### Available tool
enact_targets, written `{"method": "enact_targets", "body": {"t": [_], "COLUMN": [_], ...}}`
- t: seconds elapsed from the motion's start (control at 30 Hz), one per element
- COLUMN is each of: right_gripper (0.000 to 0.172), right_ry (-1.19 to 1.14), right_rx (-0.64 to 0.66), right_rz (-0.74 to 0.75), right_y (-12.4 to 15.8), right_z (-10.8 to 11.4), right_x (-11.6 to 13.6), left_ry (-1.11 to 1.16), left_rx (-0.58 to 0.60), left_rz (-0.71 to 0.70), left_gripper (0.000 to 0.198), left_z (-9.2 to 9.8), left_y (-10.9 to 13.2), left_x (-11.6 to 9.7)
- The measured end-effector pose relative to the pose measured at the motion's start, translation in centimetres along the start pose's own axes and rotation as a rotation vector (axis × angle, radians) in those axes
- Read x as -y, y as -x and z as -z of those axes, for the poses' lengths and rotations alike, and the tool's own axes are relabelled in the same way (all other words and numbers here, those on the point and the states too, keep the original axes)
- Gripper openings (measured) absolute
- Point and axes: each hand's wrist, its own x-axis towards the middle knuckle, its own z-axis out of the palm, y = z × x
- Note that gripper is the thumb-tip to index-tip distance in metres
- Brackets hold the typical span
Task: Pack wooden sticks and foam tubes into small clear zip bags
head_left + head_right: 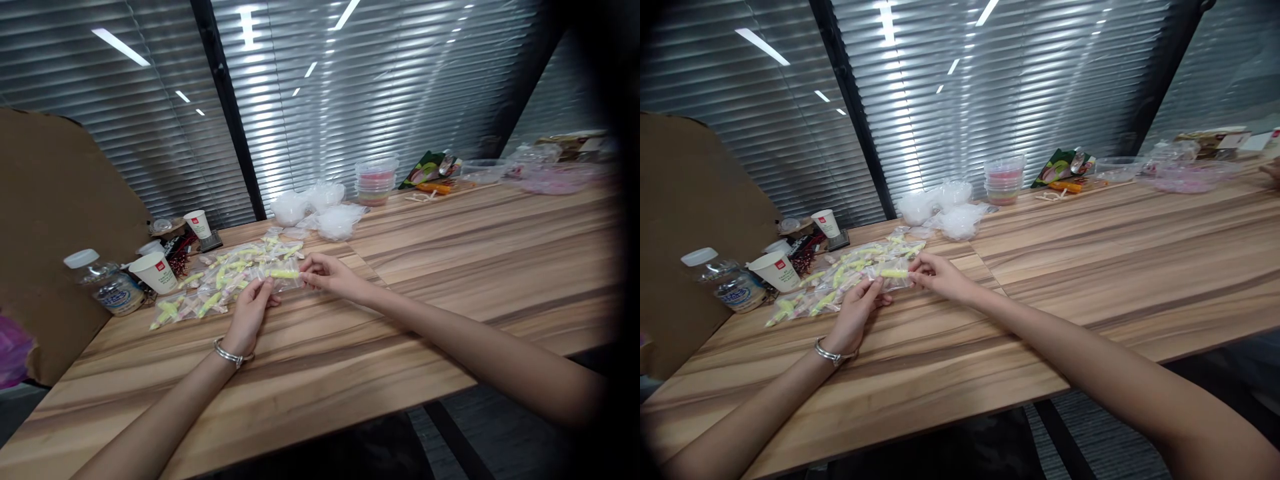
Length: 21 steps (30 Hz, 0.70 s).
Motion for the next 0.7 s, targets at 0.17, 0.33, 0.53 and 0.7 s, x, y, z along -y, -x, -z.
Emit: {"method": "enact_targets", "body": {"t": [0.17,0.33,0.53,0.7], "right_gripper": [0.023,0.027,0.029,0.027], "right_ry": [0.029,0.03,0.049,0.03], "right_rx": [0.036,0.019,0.044,0.049], "right_rz": [0.07,0.094,0.104,0.101], "right_y": [0.1,0.3,0.4,0.3], "right_z": [-0.3,-0.6,-0.7,-0.7], "right_x": [0.4,1.1,1.6,1.3], "left_ry": [0.114,0.112,0.114,0.083], "left_rx": [-0.031,-0.034,-0.037,-0.013], "left_rz": [0.031,0.033,0.057,0.056], "left_gripper": [0.035,0.045,0.05,0.05], "left_z": [0.1,0.0,0.0,0.1], "left_y": [-0.2,-0.2,-0.1,-0.1], "left_x": [0.0,-0.1,-0.3,-0.2]}}
